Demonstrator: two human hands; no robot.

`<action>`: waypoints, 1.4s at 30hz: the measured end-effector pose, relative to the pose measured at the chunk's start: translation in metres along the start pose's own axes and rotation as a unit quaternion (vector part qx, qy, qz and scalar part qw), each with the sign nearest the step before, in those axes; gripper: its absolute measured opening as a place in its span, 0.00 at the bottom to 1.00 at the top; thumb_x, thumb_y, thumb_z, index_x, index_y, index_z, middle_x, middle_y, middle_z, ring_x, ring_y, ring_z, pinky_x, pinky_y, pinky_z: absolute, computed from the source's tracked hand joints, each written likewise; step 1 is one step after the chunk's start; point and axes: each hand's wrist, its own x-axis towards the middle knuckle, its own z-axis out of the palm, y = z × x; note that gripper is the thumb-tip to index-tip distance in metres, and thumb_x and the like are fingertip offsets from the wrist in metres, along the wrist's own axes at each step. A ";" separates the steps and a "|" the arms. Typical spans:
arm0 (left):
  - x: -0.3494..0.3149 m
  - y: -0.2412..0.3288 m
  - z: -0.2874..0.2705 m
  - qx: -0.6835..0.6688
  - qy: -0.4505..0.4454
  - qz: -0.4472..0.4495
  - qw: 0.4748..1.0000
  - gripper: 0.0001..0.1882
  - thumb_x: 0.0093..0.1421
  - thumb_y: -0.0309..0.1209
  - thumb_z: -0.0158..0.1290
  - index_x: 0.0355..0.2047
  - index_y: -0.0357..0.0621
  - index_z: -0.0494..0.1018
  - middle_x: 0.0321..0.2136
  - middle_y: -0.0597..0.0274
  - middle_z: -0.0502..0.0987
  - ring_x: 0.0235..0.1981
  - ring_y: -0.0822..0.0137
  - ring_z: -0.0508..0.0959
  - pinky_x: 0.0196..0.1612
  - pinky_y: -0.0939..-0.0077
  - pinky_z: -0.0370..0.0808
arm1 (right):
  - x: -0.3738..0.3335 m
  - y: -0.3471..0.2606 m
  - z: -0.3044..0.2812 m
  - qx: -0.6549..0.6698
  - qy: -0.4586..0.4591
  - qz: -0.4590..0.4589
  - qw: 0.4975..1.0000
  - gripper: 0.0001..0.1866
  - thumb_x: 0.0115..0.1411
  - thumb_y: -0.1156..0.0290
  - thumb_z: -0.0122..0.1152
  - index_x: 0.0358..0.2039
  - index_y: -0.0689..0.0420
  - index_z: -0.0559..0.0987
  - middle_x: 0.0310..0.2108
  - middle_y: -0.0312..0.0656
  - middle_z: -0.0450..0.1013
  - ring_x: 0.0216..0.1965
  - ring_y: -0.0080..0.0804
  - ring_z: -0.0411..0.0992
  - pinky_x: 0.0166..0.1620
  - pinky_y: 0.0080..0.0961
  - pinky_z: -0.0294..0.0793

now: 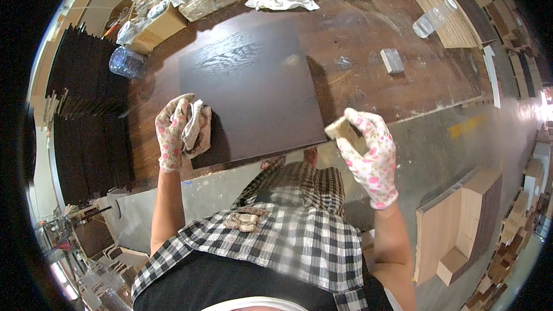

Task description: The person wipes dark wooden panels using a cloth and a sanding block, then stacks the panels on a table.

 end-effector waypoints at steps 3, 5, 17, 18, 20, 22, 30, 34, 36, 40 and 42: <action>0.001 -0.016 -0.015 -0.117 -0.025 0.034 0.992 0.12 0.67 0.31 0.56 0.45 0.34 0.81 0.36 0.68 0.82 0.36 0.80 0.75 0.42 0.83 0.73 | -0.017 -0.010 0.034 -0.070 0.056 -0.026 0.996 0.29 0.51 0.77 0.71 0.56 0.55 0.78 0.47 0.44 0.74 0.49 0.41 0.74 0.53 0.36 0.75; -0.003 -0.018 -0.023 -0.032 0.070 0.052 0.996 0.12 0.68 0.30 0.55 0.44 0.34 0.81 0.36 0.67 0.82 0.35 0.79 0.76 0.41 0.82 0.74 | -0.030 -0.012 0.056 -0.109 0.097 -0.038 0.989 0.30 0.50 0.76 0.72 0.56 0.54 0.77 0.47 0.44 0.73 0.49 0.41 0.73 0.53 0.36 0.74; -0.051 -0.064 -0.094 -0.109 0.190 0.098 0.971 0.13 0.69 0.29 0.52 0.45 0.31 0.79 0.40 0.56 0.83 0.39 0.68 0.82 0.44 0.74 0.79 | -0.018 -0.113 0.199 -0.006 -0.112 -0.268 0.957 0.29 0.53 0.63 0.68 0.56 0.52 0.75 0.43 0.40 0.70 0.39 0.36 0.69 0.40 0.36 0.70; -0.054 -0.067 -0.092 -0.070 0.201 0.112 0.971 0.11 0.68 0.28 0.54 0.45 0.33 0.80 0.41 0.59 0.83 0.39 0.70 0.82 0.44 0.77 0.78 | -0.013 -0.112 0.194 -0.023 -0.116 -0.263 0.957 0.28 0.53 0.63 0.68 0.55 0.52 0.75 0.45 0.40 0.70 0.41 0.35 0.69 0.41 0.35 0.69; -0.056 -0.071 -0.089 -0.041 0.205 0.118 0.971 0.11 0.67 0.28 0.55 0.45 0.33 0.80 0.41 0.60 0.83 0.39 0.70 0.82 0.44 0.76 0.79 | -0.008 -0.095 0.185 -0.069 -0.067 -0.261 0.960 0.27 0.54 0.62 0.67 0.54 0.52 0.75 0.44 0.40 0.70 0.41 0.35 0.69 0.41 0.35 0.68; -0.055 -0.082 -0.096 -0.078 0.207 0.084 0.972 0.11 0.68 0.28 0.55 0.46 0.33 0.80 0.40 0.60 0.83 0.39 0.70 0.82 0.45 0.76 0.79 | -0.013 -0.082 0.176 -0.113 -0.025 -0.234 0.965 0.26 0.54 0.62 0.67 0.53 0.53 0.76 0.44 0.41 0.71 0.42 0.36 0.70 0.42 0.37 0.69; -0.055 -0.099 -0.070 -0.157 0.162 0.085 0.970 0.13 0.69 0.29 0.52 0.48 0.33 0.78 0.43 0.57 0.82 0.41 0.69 0.82 0.47 0.74 0.78 | -0.031 0.034 0.029 -0.260 0.179 0.024 0.949 0.22 0.57 0.72 0.68 0.54 0.54 0.78 0.46 0.43 0.73 0.48 0.38 0.73 0.54 0.35 0.74; -0.056 -0.091 -0.072 -0.140 0.168 0.093 0.971 0.14 0.70 0.31 0.51 0.48 0.32 0.78 0.44 0.57 0.82 0.42 0.68 0.81 0.48 0.73 0.78 | -0.027 0.012 0.026 -0.170 0.206 0.034 0.963 0.20 0.59 0.75 0.67 0.53 0.56 0.79 0.46 0.42 0.73 0.47 0.35 0.74 0.53 0.30 0.74; -0.053 -0.093 -0.075 -0.122 0.173 0.100 0.972 0.13 0.69 0.30 0.52 0.47 0.32 0.79 0.44 0.57 0.82 0.42 0.69 0.81 0.48 0.73 0.78 | -0.024 -0.038 0.068 -0.083 0.107 -0.061 0.989 0.22 0.56 0.76 0.69 0.53 0.53 0.80 0.47 0.43 0.75 0.48 0.37 0.74 0.53 0.34 0.76; -0.055 -0.092 -0.079 -0.134 0.206 0.077 0.966 0.12 0.67 0.29 0.54 0.46 0.34 0.80 0.42 0.59 0.83 0.41 0.70 0.81 0.46 0.75 0.78 | -0.002 -0.085 0.119 -0.049 -0.130 -0.238 0.961 0.26 0.53 0.66 0.70 0.54 0.52 0.79 0.48 0.44 0.76 0.46 0.41 0.75 0.50 0.39 0.74; -0.058 -0.093 -0.081 -0.116 0.209 0.061 0.969 0.13 0.69 0.30 0.51 0.46 0.34 0.80 0.41 0.59 0.83 0.40 0.70 0.81 0.45 0.75 0.78 | 0.018 -0.104 0.138 -0.059 -0.209 -0.292 0.932 0.22 0.52 0.68 0.70 0.50 0.53 0.80 0.41 0.42 0.77 0.41 0.39 0.75 0.44 0.37 0.75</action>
